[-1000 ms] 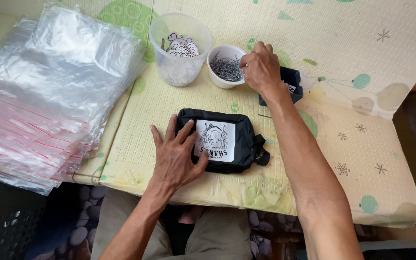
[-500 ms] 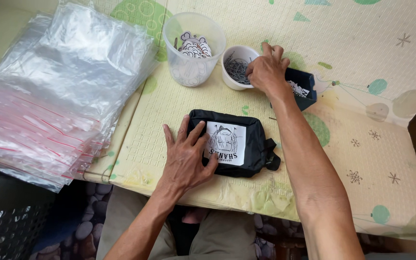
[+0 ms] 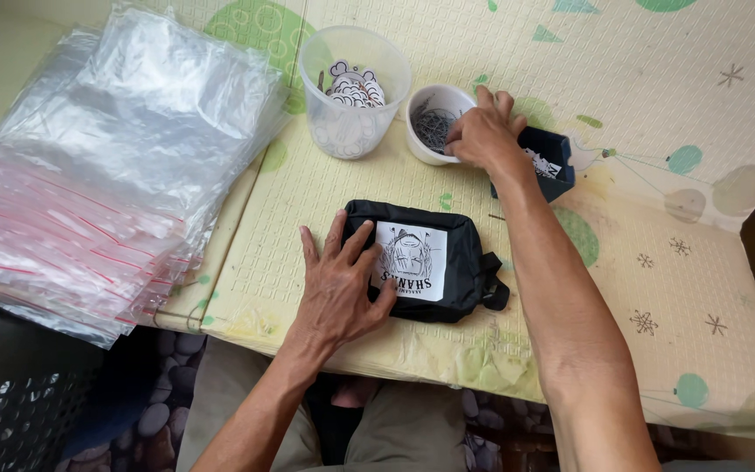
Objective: The person attaches a sticker to a black drawstring bag, then picks up a metal chain and a small keychain charm. They thread the chain through the charm and attach it to the bag's drawstring, completing the assembly of a keychain accessory.
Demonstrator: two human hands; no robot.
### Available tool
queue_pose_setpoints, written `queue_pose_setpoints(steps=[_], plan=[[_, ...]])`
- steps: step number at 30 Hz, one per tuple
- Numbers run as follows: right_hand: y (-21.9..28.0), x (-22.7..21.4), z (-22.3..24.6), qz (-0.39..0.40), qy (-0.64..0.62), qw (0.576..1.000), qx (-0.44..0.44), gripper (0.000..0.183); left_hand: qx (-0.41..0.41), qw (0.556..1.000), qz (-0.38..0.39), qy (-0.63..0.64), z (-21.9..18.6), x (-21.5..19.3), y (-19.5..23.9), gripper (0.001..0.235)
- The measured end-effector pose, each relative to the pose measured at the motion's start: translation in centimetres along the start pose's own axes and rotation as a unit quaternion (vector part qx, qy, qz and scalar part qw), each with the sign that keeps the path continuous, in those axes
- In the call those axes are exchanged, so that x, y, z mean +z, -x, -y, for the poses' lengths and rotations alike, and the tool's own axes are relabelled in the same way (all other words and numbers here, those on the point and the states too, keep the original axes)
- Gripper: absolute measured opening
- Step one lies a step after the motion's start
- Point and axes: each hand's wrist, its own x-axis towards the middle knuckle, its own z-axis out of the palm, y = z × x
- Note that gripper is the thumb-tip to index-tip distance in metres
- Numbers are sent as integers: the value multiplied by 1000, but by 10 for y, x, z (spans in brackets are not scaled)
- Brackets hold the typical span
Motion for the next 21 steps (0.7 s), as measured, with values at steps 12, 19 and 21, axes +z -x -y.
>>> queue_pose_setpoints(steps=[12,19,21], plan=[[-21,12,-35,-170,-98,980,-42,6,0,1000,-1,4,1,1,0,46],[3,-6,-33,-194,-250,949,-1,10,4,1000,-1,10,2,0,0,46],[-1,-4,-42,-254,-343,904,-32,10,3,1000,2,10,2,0,1,47]])
